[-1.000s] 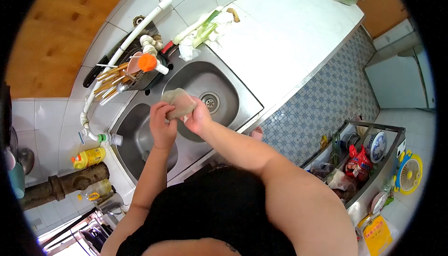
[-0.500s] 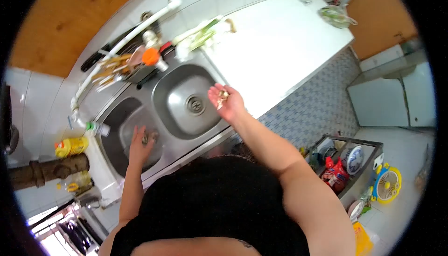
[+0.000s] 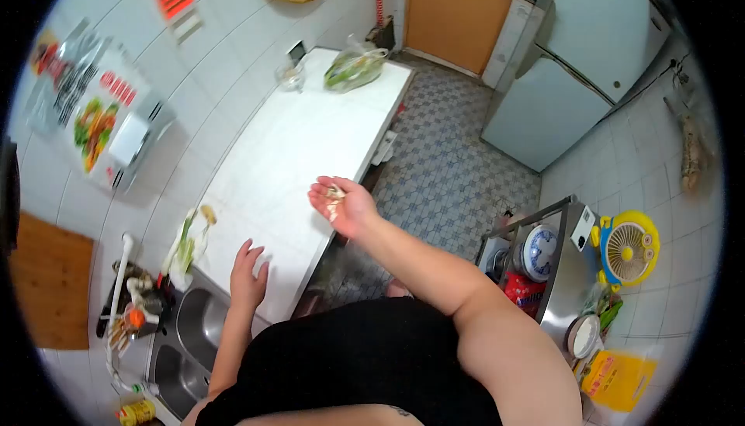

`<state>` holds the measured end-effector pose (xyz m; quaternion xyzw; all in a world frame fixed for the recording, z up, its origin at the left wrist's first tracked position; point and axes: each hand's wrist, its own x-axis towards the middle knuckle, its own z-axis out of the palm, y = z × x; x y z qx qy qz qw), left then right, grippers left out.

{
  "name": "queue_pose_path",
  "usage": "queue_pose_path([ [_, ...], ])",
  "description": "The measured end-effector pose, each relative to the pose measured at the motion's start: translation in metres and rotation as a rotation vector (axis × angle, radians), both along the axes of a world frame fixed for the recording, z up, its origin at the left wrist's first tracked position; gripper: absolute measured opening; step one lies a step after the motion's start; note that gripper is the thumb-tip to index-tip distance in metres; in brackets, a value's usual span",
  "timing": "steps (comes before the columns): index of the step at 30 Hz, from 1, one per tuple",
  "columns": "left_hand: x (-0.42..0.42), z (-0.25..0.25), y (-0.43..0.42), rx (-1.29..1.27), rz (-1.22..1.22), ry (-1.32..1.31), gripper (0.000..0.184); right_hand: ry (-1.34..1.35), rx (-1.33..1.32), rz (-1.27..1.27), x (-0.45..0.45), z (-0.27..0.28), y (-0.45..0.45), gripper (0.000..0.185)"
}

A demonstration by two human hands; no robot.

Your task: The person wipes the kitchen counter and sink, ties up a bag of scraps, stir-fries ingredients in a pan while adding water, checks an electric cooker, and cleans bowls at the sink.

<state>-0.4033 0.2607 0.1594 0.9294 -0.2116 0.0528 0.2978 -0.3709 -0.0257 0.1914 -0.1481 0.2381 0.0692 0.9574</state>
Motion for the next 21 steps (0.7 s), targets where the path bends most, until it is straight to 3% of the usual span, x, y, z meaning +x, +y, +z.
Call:
queue_pose_path([
  [5, 0.076, 0.020, -0.145, -0.074, -0.150, -0.068, 0.034, 0.062, -0.036, -0.166, 0.017, -0.010, -0.126, 0.025],
  [9, 0.126, 0.019, -0.206, -0.071, -0.219, -0.075, 0.035, 0.126, -0.014, -0.223, 0.040, -0.024, -0.181, 0.026],
  [12, 0.178, -0.002, -0.232, -0.121, -0.161, -0.079, 0.037, 0.124, -0.031, -0.202, 0.067, -0.034, -0.216, 0.026],
  [16, 0.260, -0.015, -0.287, -0.377, -0.099, 0.113, 0.034, 0.090, -0.094, -0.165, 0.115, -0.038, -0.277, 0.026],
  [21, 0.379, -0.047, -0.377, -0.319, -0.124, 0.058, 0.029, 0.184, -0.174, -0.209, 0.188, -0.033, -0.333, 0.025],
])
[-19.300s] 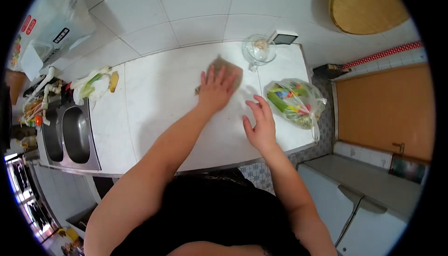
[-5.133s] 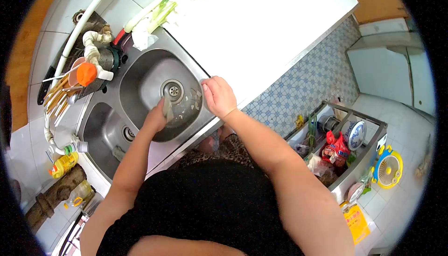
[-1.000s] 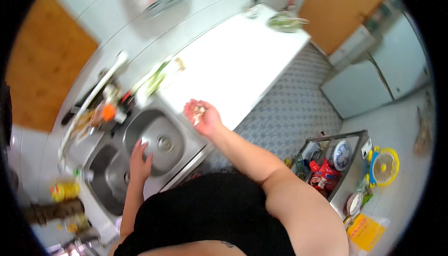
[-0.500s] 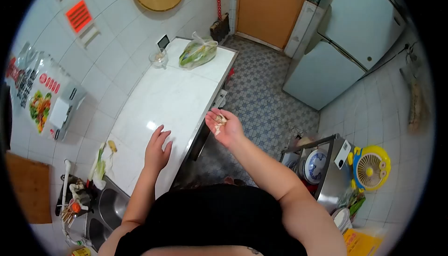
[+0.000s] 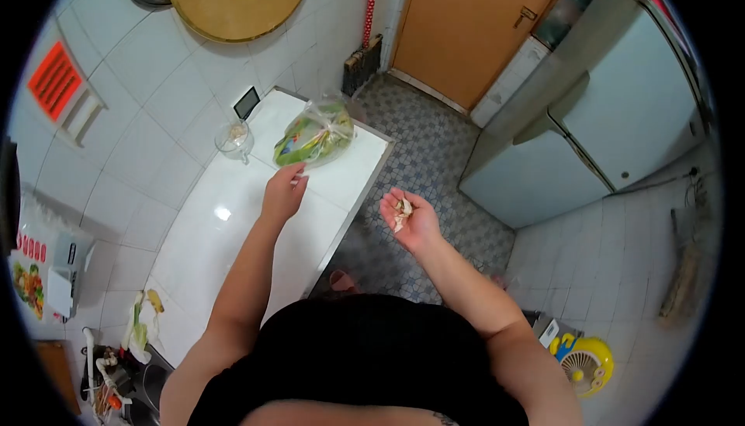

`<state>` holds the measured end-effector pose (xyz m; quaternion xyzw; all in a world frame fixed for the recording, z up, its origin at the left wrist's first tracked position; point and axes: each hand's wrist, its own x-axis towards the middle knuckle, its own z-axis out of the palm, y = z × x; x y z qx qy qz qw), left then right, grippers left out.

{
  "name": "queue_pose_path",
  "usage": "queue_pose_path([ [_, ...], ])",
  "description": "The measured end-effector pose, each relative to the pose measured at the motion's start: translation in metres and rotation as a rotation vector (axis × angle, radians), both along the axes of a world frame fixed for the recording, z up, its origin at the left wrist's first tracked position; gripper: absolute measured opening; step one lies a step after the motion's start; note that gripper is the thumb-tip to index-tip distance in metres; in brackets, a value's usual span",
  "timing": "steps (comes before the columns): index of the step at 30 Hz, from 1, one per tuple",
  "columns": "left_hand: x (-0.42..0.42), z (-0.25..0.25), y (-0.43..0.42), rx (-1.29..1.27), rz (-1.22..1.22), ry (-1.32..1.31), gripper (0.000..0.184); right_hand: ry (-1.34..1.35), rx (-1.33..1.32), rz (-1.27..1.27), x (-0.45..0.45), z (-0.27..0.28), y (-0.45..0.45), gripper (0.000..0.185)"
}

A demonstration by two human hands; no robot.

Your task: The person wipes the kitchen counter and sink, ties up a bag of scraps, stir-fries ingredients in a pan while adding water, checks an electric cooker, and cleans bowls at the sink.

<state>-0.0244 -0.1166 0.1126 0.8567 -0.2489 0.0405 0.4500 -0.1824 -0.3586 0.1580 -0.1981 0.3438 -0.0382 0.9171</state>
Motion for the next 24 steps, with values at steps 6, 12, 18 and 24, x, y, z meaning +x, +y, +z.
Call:
queue_pose_path([
  [6, 0.084, -0.019, -0.075, 0.170, 0.042, -0.190, 0.029, -0.043, 0.051, 0.076, 0.074, -0.012, -0.021, 0.025],
  [12, 0.096, -0.025, -0.097, 0.328, 0.139, -0.115, 0.017, 0.075, 0.048, 0.175, 0.135, -0.017, -0.039, 0.025],
  [18, 0.092, -0.021, -0.088, 0.315, 0.197, 0.101, 0.017, 0.120, -0.068, 0.585, 0.213, -0.030, -0.066, 0.026],
  [24, 0.070, 0.012, -0.112, 0.152, 0.319, -0.042, 0.039, 0.023, -0.024, 0.997, 0.277, -0.041, -0.074, 0.027],
])
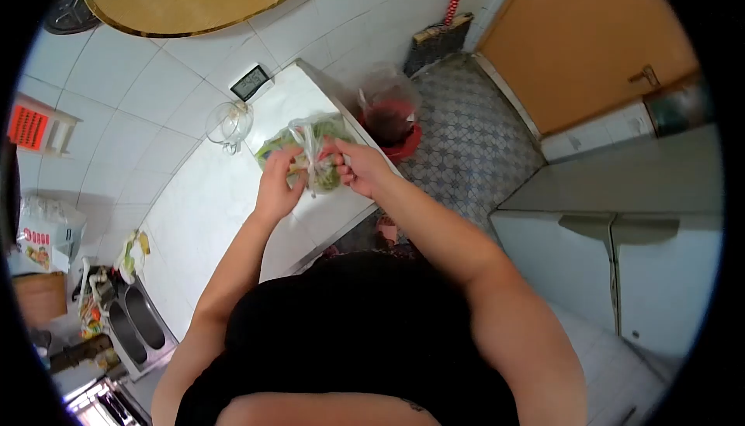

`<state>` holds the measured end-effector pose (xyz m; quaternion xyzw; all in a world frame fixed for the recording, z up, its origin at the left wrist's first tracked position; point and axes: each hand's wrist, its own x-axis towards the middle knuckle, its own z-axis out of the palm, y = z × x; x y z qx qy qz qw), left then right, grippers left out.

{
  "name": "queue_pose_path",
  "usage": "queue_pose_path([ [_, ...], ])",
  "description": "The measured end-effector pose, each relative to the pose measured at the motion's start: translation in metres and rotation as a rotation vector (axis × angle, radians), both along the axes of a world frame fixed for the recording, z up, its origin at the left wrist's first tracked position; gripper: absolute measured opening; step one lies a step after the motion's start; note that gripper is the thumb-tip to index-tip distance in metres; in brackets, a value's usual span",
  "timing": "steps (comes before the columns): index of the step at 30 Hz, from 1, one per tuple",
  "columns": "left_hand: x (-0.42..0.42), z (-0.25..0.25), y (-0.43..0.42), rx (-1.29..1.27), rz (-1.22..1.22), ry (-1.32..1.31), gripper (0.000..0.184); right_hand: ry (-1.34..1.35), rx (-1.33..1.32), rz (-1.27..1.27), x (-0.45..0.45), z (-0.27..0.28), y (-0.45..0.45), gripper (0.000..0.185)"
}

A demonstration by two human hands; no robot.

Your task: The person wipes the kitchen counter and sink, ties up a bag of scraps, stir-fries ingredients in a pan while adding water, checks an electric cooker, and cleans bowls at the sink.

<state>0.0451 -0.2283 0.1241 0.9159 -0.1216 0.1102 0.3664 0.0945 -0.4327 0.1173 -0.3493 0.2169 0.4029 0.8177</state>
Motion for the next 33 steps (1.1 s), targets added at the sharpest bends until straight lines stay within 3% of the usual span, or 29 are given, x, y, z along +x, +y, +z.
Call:
queue_pose_path([
  [2, -0.009, 0.006, -0.013, -0.010, -0.037, 0.004, 0.032, -0.115, -0.038, 0.085, 0.015, 0.004, 0.003, 0.026],
  [5, -0.012, -0.009, -0.018, -0.174, 0.069, 0.217, 0.019, -0.258, -0.110, 0.271, 0.031, 0.002, 0.010, 0.026],
  [9, -0.008, -0.013, -0.020, -0.906, 0.433, 0.422, 0.006, -0.355, -0.155, 0.420, 0.034, -0.012, 0.015, 0.023],
  [12, -0.012, -0.011, -0.018, -0.902, 0.457, 0.410, 0.007, -0.355, -0.167, 0.483, 0.032, -0.028, 0.018, 0.023],
  [13, -0.013, -0.011, -0.019, -0.870, 0.460, 0.405, 0.008, -0.354, -0.172, 0.505, 0.030, -0.035, 0.019, 0.023],
  [16, -0.016, -0.010, -0.026, -0.736, 0.433, 0.368, 0.009, -0.953, -0.346, 0.329, 0.007, -0.062, 0.036, 0.022],
  [19, -0.015, -0.005, -0.026, -0.458, 0.340, 0.342, 0.010, -0.873, -0.458, 0.427, 0.012, -0.054, 0.033, 0.021],
  [22, -0.015, -0.006, -0.022, -0.618, 0.409, 0.251, 0.011, -0.884, -0.595, 0.502, 0.016, -0.054, 0.032, 0.020],
  [25, -0.014, -0.001, -0.011, -0.044, 0.357, 0.370, 0.015, -0.844, -0.515, 0.432, 0.011, -0.051, 0.034, 0.020],
  [33, -0.009, -0.001, -0.005, 0.077, 0.425, 0.280, 0.008, -0.922, -0.559, 0.387, 0.007, -0.051, 0.039, 0.020],
])
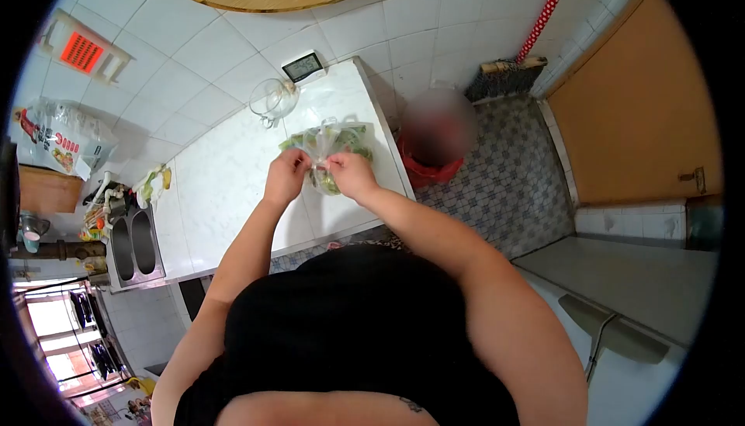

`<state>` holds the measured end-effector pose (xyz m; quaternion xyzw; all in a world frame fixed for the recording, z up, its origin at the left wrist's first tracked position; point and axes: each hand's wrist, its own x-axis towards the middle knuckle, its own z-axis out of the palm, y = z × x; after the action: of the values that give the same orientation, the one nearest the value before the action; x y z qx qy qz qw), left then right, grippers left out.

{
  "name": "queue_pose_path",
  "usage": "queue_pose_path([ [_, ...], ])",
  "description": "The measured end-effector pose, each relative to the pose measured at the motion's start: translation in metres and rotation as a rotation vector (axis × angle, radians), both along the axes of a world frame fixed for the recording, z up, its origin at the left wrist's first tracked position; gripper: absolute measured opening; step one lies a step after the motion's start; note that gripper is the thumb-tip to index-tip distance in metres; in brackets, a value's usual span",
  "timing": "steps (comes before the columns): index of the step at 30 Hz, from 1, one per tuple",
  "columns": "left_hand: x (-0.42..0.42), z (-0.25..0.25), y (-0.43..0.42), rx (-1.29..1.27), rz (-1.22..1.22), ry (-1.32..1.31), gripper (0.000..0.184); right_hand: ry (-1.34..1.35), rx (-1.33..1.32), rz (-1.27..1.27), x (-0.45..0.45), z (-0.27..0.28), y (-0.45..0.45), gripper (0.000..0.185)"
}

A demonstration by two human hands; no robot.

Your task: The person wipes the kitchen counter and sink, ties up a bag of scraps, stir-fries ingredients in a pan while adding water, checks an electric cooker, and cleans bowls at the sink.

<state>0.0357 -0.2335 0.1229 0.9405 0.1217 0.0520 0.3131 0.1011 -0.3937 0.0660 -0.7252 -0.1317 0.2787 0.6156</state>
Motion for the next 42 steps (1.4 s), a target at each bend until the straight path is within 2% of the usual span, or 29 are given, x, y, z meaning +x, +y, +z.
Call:
queue_pose_path([
  [2, -0.001, 0.002, 0.007, -0.059, 0.086, -0.021, 0.007, 0.049, 0.025, -0.006, -0.001, 0.006, 0.002, 0.020],
  [6, 0.000, 0.011, 0.010, 0.105, 0.086, -0.094, 0.010, 0.200, 0.203, -0.059, -0.007, 0.010, 0.004, 0.021],
  [9, -0.001, 0.018, 0.008, 0.079, 0.166, -0.036, 0.009, 0.273, 0.276, -0.080, -0.007, 0.018, 0.008, 0.020],
  [10, -0.002, 0.027, 0.003, 0.023, 0.147, -0.099, 0.010, 0.287, 0.283, -0.090, -0.007, 0.019, 0.008, 0.020],
  [12, -0.004, 0.042, -0.008, -0.094, 0.105, -0.225, 0.012, 0.255, 0.285, -0.066, -0.005, 0.020, 0.005, 0.018],
  [15, 0.000, 0.038, -0.008, 0.033, -0.124, -0.208, 0.016, 0.167, 0.251, -0.053, -0.004, 0.020, 0.000, 0.016],
  [20, 0.006, 0.025, -0.014, -0.022, -0.123, -0.134, 0.017, 0.053, 0.246, -0.016, -0.001, 0.012, -0.003, 0.015],
  [22, 0.008, 0.014, -0.010, -0.254, -0.023, 0.004, 0.013, -0.095, 0.231, -0.007, 0.000, 0.005, -0.002, 0.017],
  [23, 0.010, 0.009, -0.008, -0.368, 0.026, 0.073, 0.011, -0.071, 0.196, -0.001, 0.002, 0.002, -0.002, 0.017],
  [26, 0.008, 0.003, -0.011, -0.843, 0.141, -0.017, 0.007, -0.026, 0.139, -0.009, 0.004, 0.000, 0.000, 0.018],
  [29, 0.005, 0.002, -0.016, -1.081, 0.333, -0.084, 0.005, -0.014, 0.144, -0.052, 0.003, 0.002, 0.004, 0.018],
  [32, 0.003, 0.003, -0.013, -1.181, 0.338, -0.075, 0.006, -0.006, 0.135, -0.068, 0.005, 0.017, 0.002, 0.018],
  [35, 0.004, 0.005, -0.006, -1.121, 0.245, -0.006, 0.005, -0.069, 0.217, -0.093, 0.003, 0.033, 0.000, 0.018],
  [37, 0.004, 0.003, -0.009, -1.119, 0.229, -0.054, 0.004, -0.136, 0.245, -0.064, 0.006, 0.041, -0.001, 0.017],
  [41, 0.005, -0.005, -0.012, -0.915, 0.064, -0.143, 0.008, -0.243, 0.088, 0.085, 0.013, 0.028, 0.004, 0.017],
  [42, 0.006, 0.002, -0.013, -1.000, 0.085, -0.098, 0.010, -0.262, 0.019, 0.139, 0.015, 0.037, 0.002, 0.017],
])
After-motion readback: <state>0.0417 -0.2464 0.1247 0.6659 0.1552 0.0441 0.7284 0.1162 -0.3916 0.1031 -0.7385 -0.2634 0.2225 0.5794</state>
